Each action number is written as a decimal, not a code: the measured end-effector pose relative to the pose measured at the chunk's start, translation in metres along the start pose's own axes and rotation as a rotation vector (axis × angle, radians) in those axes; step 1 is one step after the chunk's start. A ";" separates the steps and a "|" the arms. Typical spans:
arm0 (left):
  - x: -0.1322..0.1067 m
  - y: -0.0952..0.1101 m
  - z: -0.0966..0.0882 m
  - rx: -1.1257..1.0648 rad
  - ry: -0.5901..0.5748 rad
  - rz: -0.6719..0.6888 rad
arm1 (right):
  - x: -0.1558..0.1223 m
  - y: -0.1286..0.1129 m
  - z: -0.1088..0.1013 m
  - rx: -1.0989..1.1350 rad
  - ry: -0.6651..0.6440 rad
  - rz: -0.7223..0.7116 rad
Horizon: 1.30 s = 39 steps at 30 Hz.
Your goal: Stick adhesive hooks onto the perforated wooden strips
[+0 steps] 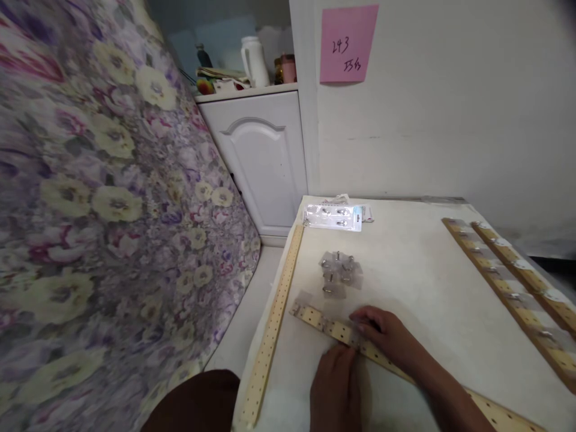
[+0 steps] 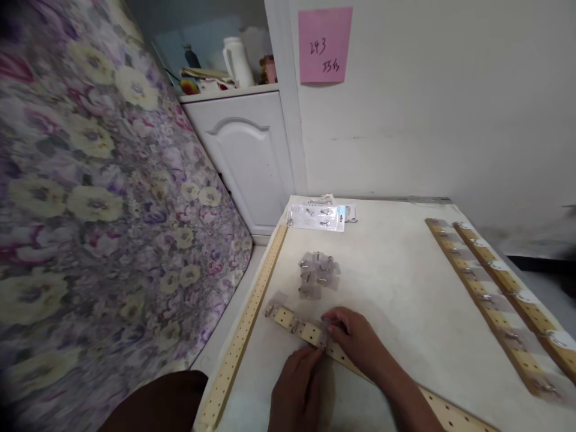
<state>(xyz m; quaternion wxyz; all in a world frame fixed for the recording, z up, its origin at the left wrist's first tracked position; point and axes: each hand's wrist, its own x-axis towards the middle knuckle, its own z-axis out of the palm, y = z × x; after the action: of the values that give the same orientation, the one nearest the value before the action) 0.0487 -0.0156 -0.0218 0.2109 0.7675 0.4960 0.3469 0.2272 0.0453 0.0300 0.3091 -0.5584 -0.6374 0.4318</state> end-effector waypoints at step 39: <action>-0.001 0.004 0.003 -0.072 0.064 -0.094 | 0.001 0.000 -0.001 -0.022 0.005 -0.010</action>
<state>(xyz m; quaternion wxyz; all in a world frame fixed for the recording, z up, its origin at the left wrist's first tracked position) 0.0529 -0.0178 -0.0212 0.2385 0.7237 0.5254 0.3787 0.2280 0.0461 0.0300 0.3068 -0.5594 -0.6442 0.4219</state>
